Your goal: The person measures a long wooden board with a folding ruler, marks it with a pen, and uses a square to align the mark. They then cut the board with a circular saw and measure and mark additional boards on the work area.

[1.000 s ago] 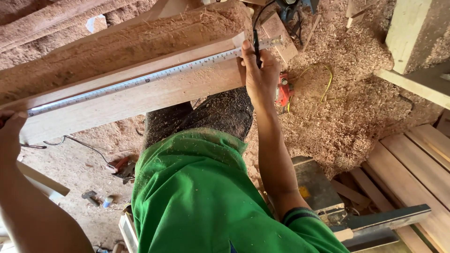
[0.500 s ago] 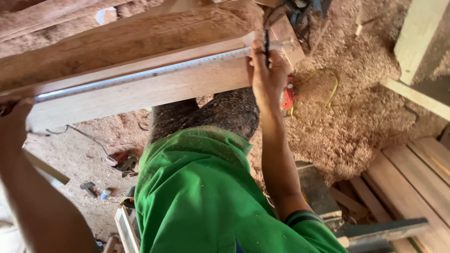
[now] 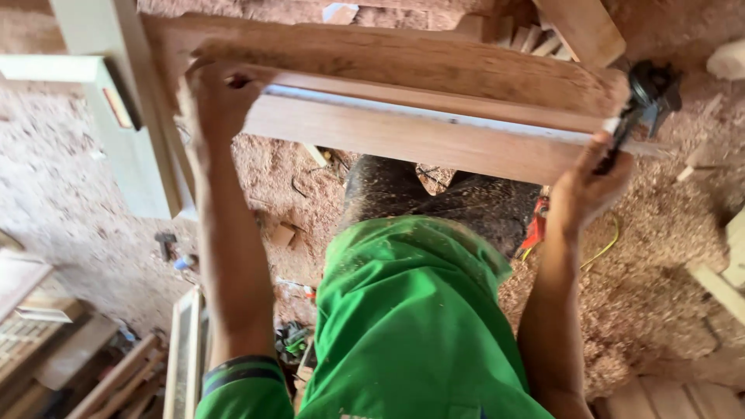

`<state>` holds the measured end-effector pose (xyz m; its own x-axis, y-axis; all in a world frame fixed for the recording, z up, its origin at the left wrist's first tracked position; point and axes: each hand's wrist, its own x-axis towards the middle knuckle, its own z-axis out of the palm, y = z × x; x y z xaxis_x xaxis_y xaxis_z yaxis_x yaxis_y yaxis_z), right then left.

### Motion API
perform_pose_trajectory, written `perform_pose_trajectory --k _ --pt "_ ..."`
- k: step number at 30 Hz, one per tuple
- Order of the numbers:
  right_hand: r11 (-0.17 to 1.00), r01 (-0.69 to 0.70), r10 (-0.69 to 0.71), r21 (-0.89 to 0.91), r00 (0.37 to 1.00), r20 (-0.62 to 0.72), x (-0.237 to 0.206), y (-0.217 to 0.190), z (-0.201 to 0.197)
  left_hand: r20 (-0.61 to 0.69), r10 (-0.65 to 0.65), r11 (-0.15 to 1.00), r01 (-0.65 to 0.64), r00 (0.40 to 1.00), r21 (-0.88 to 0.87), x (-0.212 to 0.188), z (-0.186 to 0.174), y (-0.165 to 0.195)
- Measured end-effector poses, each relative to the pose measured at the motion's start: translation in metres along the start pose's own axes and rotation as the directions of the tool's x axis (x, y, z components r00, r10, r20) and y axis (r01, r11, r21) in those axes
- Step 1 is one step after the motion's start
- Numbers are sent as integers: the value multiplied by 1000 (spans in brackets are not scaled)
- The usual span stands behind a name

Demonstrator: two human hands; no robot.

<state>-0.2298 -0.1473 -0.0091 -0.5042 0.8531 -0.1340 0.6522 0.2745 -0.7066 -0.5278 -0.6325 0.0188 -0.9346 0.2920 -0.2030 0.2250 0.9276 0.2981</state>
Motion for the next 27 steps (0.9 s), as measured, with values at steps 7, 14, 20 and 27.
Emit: perform_pose_trajectory --k 7,14,20,27 --pt "998 11 -6 69 997 -72 8 24 7 -33 -105 989 101 994 -105 -7 11 -5" --pt "989 13 -23 -145 997 -67 10 17 -2 -151 -88 984 62 985 -169 -17 5 2" --pt "988 -31 24 -154 999 -47 10 4 -3 -184 -38 978 -1 982 -210 -14 3 -3" --pt "973 -62 47 -224 996 -71 6 -4 -5 -161 -23 970 -17 987 -242 -15 4 -8"
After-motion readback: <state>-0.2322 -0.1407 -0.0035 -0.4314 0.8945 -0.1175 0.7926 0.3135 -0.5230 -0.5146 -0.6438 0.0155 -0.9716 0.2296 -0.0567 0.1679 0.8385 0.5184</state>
